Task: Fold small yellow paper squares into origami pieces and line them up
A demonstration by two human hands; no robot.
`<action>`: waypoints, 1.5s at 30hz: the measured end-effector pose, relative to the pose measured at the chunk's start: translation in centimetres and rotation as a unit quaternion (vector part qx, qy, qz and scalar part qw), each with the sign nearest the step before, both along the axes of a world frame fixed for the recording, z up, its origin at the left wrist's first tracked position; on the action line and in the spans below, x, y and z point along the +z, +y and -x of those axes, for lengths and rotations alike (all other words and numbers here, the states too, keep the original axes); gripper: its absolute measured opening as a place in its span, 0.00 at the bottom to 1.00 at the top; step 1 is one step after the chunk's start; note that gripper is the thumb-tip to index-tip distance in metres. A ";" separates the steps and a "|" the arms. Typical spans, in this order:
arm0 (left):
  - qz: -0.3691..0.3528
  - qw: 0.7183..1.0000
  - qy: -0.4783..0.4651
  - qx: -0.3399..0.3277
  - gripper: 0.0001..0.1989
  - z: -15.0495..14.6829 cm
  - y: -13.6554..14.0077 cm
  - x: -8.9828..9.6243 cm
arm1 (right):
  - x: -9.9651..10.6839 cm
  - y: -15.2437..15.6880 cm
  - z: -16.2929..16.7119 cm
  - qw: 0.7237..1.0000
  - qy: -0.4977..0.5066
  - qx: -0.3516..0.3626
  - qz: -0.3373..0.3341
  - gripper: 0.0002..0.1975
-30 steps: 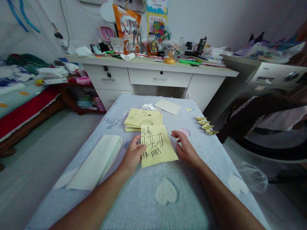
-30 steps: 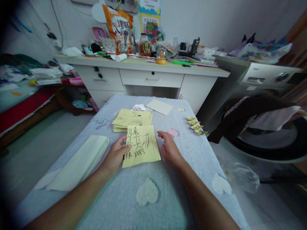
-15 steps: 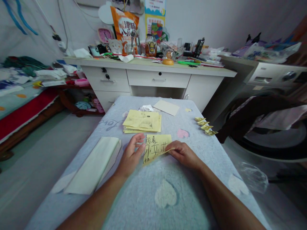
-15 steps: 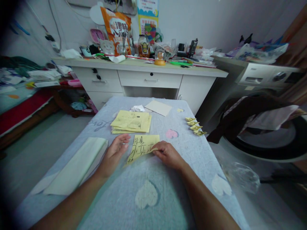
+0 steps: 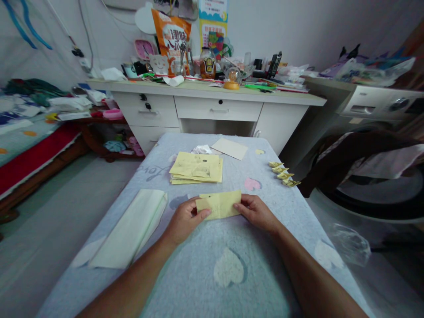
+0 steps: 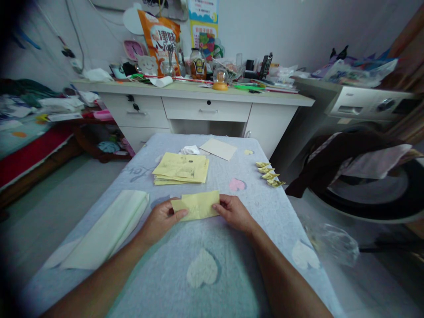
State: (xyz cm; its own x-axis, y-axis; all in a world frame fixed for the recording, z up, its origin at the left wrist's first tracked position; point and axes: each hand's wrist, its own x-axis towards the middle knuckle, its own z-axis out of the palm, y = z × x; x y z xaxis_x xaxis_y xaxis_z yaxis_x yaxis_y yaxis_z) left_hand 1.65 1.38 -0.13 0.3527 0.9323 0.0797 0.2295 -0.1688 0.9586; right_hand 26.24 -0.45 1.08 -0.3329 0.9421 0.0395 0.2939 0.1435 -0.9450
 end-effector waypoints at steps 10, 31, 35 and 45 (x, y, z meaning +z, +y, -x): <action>-0.053 0.981 0.186 0.034 0.36 -0.6 -0.6 -0.1 | 0.5 0.1 0.6 0.964 -0.245 -0.101 0.023 0.35; -0.151 0.926 0.342 -0.053 0.15 -0.7 -0.9 -0.1 | 0.1 0.1 1.2 0.933 -0.338 -0.122 -0.005 0.18; -0.142 0.929 0.340 -0.043 0.18 -0.8 -0.9 0.0 | 0.2 0.2 1.2 0.932 -0.340 -0.124 0.001 0.18; -0.137 0.921 0.359 -0.058 0.19 -0.8 -1.0 0.1 | 0.4 -0.1 1.4 0.928 -0.356 -0.110 0.012 0.20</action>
